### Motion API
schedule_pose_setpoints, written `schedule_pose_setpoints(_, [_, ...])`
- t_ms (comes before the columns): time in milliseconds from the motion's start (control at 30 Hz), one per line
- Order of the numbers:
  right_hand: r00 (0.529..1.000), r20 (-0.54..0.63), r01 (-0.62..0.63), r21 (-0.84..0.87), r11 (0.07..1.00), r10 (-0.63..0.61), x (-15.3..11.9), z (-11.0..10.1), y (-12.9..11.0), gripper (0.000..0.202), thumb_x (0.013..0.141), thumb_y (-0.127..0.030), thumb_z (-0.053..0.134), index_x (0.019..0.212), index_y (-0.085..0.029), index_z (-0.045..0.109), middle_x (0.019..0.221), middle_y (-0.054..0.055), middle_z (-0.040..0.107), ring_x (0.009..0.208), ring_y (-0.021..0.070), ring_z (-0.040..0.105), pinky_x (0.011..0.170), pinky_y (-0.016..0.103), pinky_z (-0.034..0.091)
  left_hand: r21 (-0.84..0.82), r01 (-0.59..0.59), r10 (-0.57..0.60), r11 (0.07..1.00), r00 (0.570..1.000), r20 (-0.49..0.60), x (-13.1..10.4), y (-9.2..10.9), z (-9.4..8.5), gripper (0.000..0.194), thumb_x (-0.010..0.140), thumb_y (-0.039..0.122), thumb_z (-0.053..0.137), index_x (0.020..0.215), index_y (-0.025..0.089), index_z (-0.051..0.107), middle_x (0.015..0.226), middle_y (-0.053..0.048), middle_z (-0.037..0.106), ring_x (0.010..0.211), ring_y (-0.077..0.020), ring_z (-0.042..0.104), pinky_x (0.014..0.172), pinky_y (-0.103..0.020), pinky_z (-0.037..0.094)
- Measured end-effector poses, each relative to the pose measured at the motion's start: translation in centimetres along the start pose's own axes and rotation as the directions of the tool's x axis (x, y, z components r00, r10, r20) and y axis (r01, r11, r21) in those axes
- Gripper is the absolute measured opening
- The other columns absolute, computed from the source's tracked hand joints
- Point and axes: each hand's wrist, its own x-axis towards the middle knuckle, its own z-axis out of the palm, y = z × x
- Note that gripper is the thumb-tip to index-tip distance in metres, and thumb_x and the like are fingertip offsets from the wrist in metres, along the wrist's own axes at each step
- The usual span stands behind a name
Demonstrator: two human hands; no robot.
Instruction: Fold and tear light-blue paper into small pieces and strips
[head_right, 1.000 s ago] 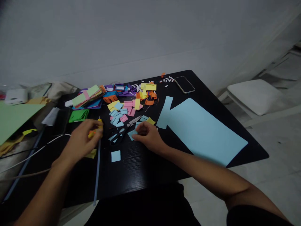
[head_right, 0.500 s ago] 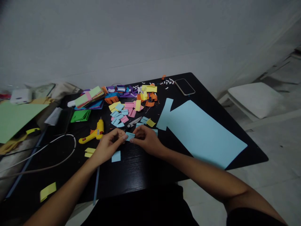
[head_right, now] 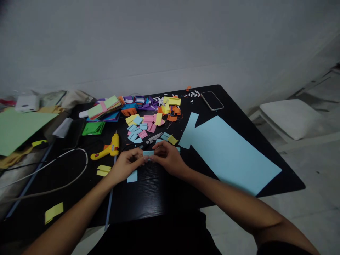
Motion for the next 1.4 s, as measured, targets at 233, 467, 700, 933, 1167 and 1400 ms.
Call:
schedule_pose_setpoints(233, [0.997,-0.023,0.067,0.004,0.998,-0.067,0.0,0.0,0.1,0.037,0.073,-0.032,0.090,0.096,-0.023,0.062,0.082,-0.001,0.074,0.077,0.0180,0.077,0.082,0.035,0.063,-0.017,-0.010,0.010,1.000,1.000,-0.015,-0.2,0.2,0.1,0.030,0.096,0.044,0.068,0.080,0.018,0.069,0.070,-0.001,0.070,0.065,-0.0138,0.064,0.062,-0.024,0.048])
schedule_pose_setpoints(467, [0.989,-0.022,0.143,-0.074,0.987,-0.145,-0.1,0.1,-0.3,0.029,0.080,-0.029,0.085,0.098,-0.023,0.063,0.082,-0.002,0.071,0.072,0.0152,0.072,0.075,0.033,0.062,-0.069,0.027,-0.028,0.997,1.000,-0.011,-0.1,0.3,0.0,0.028,0.095,0.043,0.069,0.083,0.018,0.071,0.072,-0.001,0.072,0.065,-0.0138,0.066,0.061,-0.023,0.051])
schedule_pose_setpoints(700, [0.986,-0.006,0.163,-0.063,0.985,-0.164,-0.2,0.2,-0.5,0.026,0.084,-0.028,0.080,0.104,-0.025,0.065,0.087,-0.001,0.071,0.071,0.0135,0.067,0.071,0.030,0.059,0.001,-0.009,0.009,1.000,1.000,-0.004,-0.3,0.4,0.1,0.030,0.097,0.044,0.067,0.083,0.018,0.071,0.072,-0.001,0.071,0.066,-0.0135,0.065,0.062,-0.024,0.050])
schedule_pose_setpoints(933, [0.991,0.014,0.133,-0.073,0.988,-0.132,0.0,0.0,-0.7,0.017,0.084,-0.029,0.079,0.097,-0.023,0.070,0.083,0.000,0.071,0.070,0.0142,0.066,0.068,0.030,0.058,0.285,-0.111,0.137,0.952,0.988,-0.071,0.1,1.9,-2.6,0.031,0.105,0.036,0.048,0.093,0.019,0.071,0.087,-0.004,0.075,0.078,-0.0179,0.070,0.076,-0.032,0.055])
schedule_pose_setpoints(1167, [0.992,-0.040,0.110,-0.142,0.984,-0.117,0.0,-0.1,-0.8,0.016,0.083,-0.026,0.077,0.096,-0.023,0.069,0.080,-0.002,0.069,0.062,0.0118,0.061,0.059,0.026,0.053,0.767,0.165,0.081,0.621,0.959,-0.272,-0.4,0.1,-10.3,0.031,0.082,0.023,0.056,0.111,0.016,0.062,0.113,-0.016,0.068,0.103,-0.0325,0.067,0.093,-0.048,0.055])
schedule_pose_setpoints(1400, [0.992,-0.028,0.120,-0.172,0.978,-0.126,0.0,-0.1,-1.0,0.013,0.084,-0.026,0.074,0.097,-0.023,0.075,0.087,0.001,0.072,0.066,0.0133,0.064,0.064,0.030,0.057,0.859,0.170,-0.004,0.482,0.981,-0.192,-1.9,-3.8,-12.8,0.037,0.070,0.025,0.063,0.106,0.017,0.064,0.107,-0.017,0.065,0.098,-0.0377,0.065,0.088,-0.053,0.057])
